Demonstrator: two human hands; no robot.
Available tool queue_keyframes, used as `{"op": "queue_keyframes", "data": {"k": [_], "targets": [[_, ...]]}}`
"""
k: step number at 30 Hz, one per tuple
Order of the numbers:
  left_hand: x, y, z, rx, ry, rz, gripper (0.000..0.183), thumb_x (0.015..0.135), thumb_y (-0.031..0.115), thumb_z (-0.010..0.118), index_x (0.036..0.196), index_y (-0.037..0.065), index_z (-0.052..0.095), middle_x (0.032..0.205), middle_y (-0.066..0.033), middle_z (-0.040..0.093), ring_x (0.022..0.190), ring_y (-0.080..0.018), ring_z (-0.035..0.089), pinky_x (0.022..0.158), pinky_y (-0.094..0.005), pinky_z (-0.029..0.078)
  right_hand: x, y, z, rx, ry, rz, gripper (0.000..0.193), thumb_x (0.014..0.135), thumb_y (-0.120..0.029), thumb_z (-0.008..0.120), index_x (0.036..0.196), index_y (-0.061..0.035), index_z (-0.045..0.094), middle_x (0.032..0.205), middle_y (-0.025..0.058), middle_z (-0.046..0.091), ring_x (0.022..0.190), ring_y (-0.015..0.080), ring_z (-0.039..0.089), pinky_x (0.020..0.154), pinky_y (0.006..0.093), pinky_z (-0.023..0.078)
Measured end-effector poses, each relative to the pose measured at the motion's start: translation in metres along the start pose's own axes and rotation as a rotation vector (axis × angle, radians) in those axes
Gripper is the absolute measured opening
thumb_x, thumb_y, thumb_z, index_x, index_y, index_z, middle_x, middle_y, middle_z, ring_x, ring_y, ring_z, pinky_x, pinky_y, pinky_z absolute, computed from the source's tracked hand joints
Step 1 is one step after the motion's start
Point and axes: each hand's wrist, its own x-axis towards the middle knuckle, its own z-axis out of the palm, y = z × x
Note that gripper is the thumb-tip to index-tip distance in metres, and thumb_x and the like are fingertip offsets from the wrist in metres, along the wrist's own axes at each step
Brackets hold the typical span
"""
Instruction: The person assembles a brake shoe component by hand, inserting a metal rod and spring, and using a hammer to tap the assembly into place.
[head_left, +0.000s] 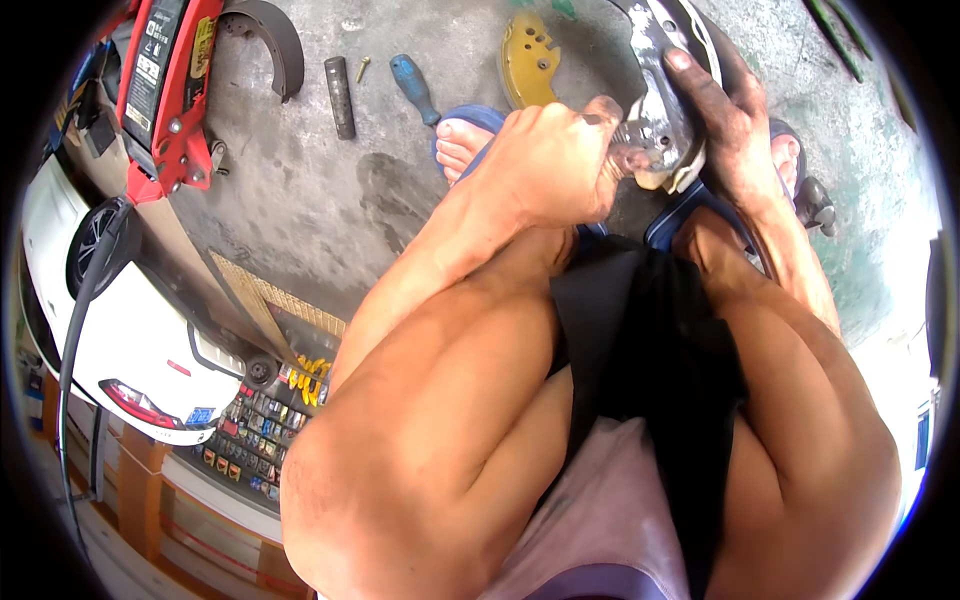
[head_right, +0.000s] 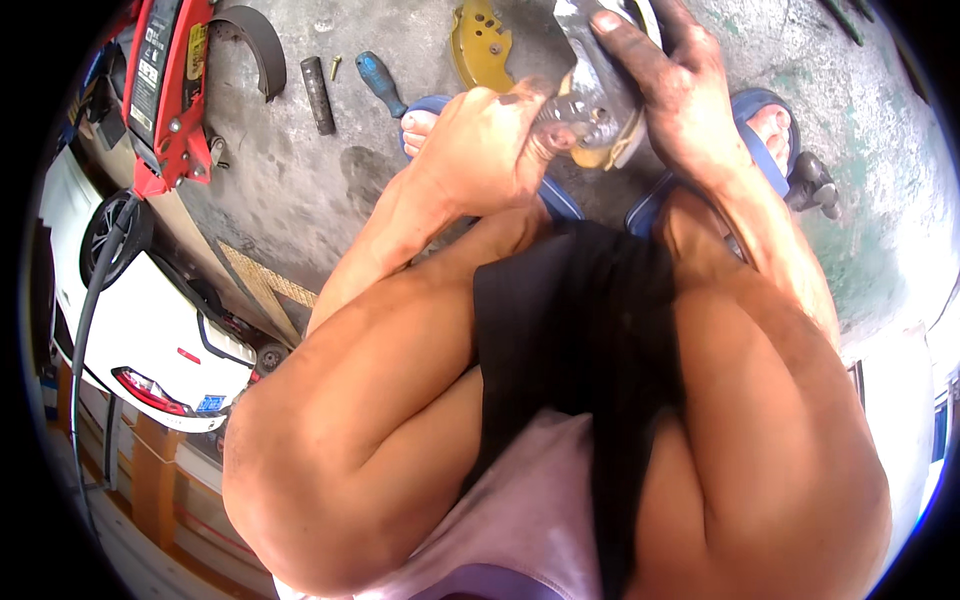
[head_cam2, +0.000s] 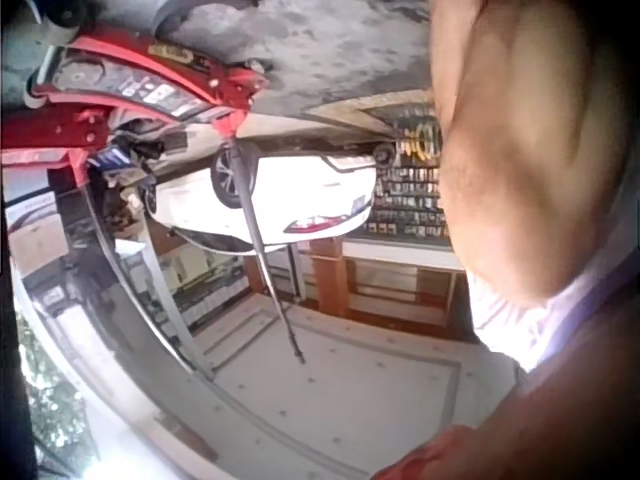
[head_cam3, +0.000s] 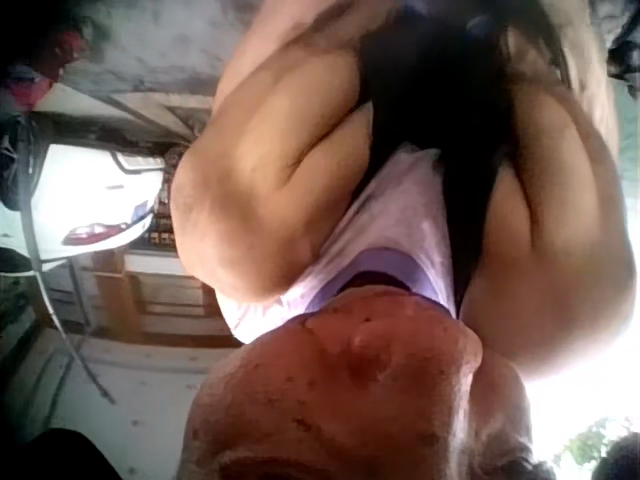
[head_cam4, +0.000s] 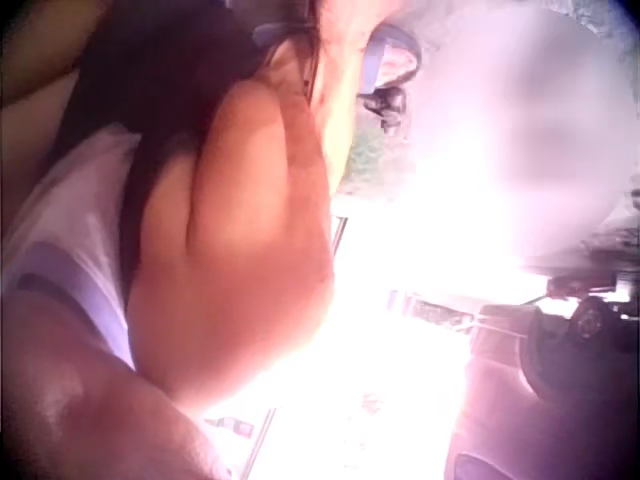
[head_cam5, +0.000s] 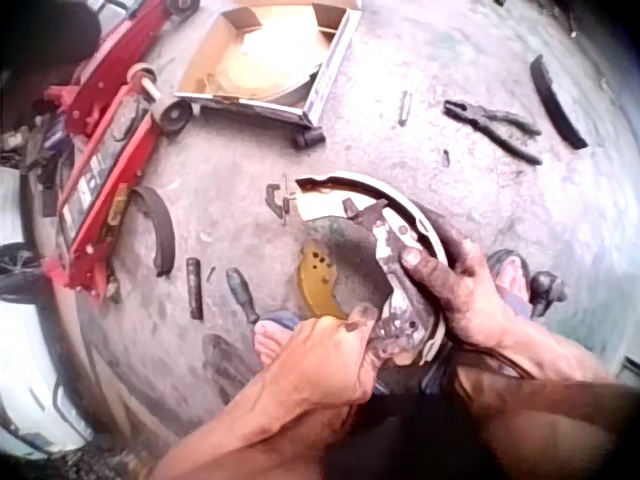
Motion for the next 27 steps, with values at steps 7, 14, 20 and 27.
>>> {"op": "queue_keyframes", "data": {"k": [7, 14, 20, 27], "targets": [[0.003, 0.008, -0.010, -0.063, 0.054, -0.016, 0.048, 0.097, 0.044, 0.056, 0.096, -0.004, 0.062, 0.069, -0.0264, 0.062, 0.069, -0.0490, 0.062, 0.063, -0.0537, 0.050, -0.001, -0.008, -0.006, -0.343, 0.200, 0.043, 0.052, 0.094, -0.031, 0.064, 0.136, -0.0026, 0.056, 0.115, 0.0127, 0.069, 0.103, 0.0193, 0.065, 0.092, 0.0300, 0.049], [0.007, -0.007, 0.003, 0.005, 0.073, 0.096, 0.043, 0.095, 0.039, 0.059, 0.099, -0.003, 0.063, 0.069, -0.0234, 0.065, 0.066, -0.0480, 0.063, 0.060, -0.0530, 0.051, 0.001, -0.009, -0.012, -0.396, 0.108, 0.020, 0.053, 0.093, -0.029, 0.065, 0.137, -0.0018, 0.056, 0.118, 0.0139, 0.068, 0.105, 0.0206, 0.064, 0.096, 0.0313, 0.048], [0.017, -0.008, -0.003, 0.049, 0.008, 0.125, 0.048, 0.094, 0.047, 0.059, 0.093, 0.000, 0.063, 0.066, -0.0233, 0.065, 0.065, -0.0443, 0.066, 0.059, -0.0503, 0.055, 0.001, -0.009, -0.012, -0.403, 0.063, 0.016, 0.053, 0.092, -0.025, 0.065, 0.138, -0.0007, 0.055, 0.120, 0.0148, 0.067, 0.107, 0.0216, 0.064, 0.098, 0.0321, 0.047], [0.027, -0.009, -0.003, 0.028, -0.129, 0.229, 0.048, 0.095, 0.048, 0.058, 0.107, 0.001, 0.061, 0.064, -0.0231, 0.062, 0.064, -0.0464, 0.062, 0.057, -0.0517, 0.051, -0.003, -0.012, -0.023, -0.442, 0.031, 0.002, 0.053, 0.091, -0.021, 0.066, 0.138, 0.0006, 0.054, 0.123, 0.0159, 0.066, 0.109, 0.0227, 0.063, 0.101, 0.0331, 0.046]]}}
